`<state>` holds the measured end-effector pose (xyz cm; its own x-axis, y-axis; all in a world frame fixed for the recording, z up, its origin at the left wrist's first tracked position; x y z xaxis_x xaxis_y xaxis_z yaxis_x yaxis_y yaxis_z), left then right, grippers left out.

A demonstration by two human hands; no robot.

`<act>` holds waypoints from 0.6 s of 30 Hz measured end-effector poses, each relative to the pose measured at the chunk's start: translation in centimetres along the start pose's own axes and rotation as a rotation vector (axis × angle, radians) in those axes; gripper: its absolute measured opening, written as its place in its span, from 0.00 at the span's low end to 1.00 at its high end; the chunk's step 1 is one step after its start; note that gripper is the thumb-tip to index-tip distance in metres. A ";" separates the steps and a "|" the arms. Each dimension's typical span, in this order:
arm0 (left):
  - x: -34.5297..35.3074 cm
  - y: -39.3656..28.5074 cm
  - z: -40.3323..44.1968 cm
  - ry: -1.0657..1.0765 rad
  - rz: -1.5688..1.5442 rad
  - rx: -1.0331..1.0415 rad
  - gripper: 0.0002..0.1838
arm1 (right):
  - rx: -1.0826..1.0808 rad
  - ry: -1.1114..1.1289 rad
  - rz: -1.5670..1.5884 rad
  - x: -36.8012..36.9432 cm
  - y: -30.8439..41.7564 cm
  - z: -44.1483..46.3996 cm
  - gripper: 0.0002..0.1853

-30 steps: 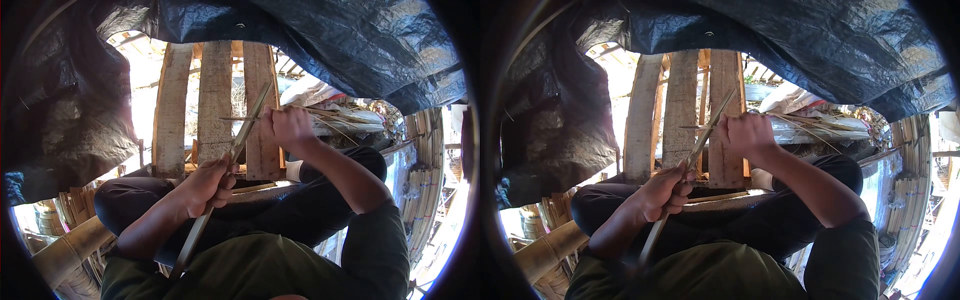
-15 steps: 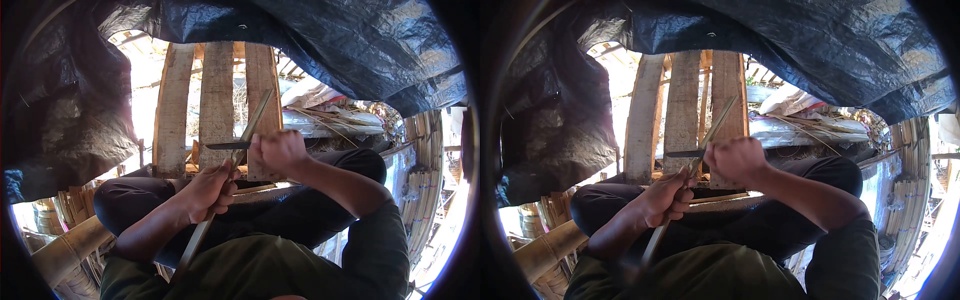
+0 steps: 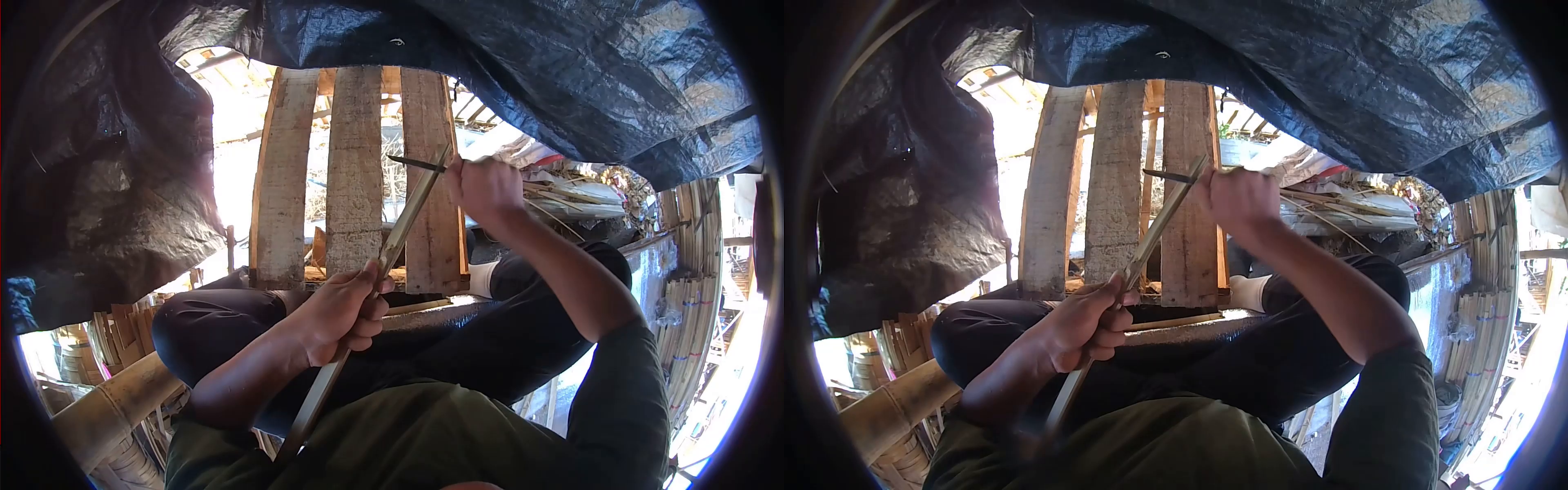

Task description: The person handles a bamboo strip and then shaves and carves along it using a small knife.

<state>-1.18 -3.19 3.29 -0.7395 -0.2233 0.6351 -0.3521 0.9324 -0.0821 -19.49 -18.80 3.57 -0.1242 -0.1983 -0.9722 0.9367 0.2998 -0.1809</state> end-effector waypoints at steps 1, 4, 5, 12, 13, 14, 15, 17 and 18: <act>0.1 -0.1 0.0 0.004 -0.002 0.006 0.21 | 0.024 0.090 -0.019 -0.4 0.6 -0.1 0.28; 0.1 -0.2 -0.1 -0.018 -0.003 0.012 0.21 | -0.162 0.092 0.003 -2.3 3.8 -2.5 0.26; 0.3 -0.2 -0.3 -0.015 -0.008 0.010 0.21 | -0.240 0.060 0.063 -2.6 4.6 -2.9 0.26; 0.1 0.3 -0.1 -0.025 0.031 -0.004 0.21 | -0.060 0.017 -0.007 -0.7 0.7 -0.1 0.24; 0.1 0.2 -0.2 -0.028 0.030 0.003 0.21 | -0.093 0.125 0.057 -0.9 2.2 -1.1 0.23; 0.1 0.1 -0.3 -0.035 0.025 0.006 0.21 | -0.160 0.114 0.057 -1.5 3.6 -2.1 0.23; 0.1 0.2 -0.4 -0.043 0.021 0.005 0.21 | -0.158 0.112 0.061 -1.3 3.4 -1.9 0.23; 0.3 0.6 -1.0 -0.006 0.017 -0.010 0.21 | -0.107 -0.019 -0.021 -1.4 1.4 -1.0 0.24; 0.6 0.8 -1.1 0.037 0.013 -0.018 0.21 | 0.066 0.030 -0.068 0.0 -1.2 0.5 0.27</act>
<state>-1.24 -2.29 4.45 -0.7217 -0.2010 0.6624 -0.3322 0.9401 -0.0767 -20.48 -19.65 3.88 -0.1972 -0.1875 -0.9623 0.9451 0.2246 -0.2375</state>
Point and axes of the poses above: each hand's wrist, its own z-axis towards the middle knuckle, its own x-axis out of the palm, y = z × x, the point moved 7 cm from there along z, towards the middle knuckle, and after that the axes turned 15 degrees about -z, right-handed, at the moved point
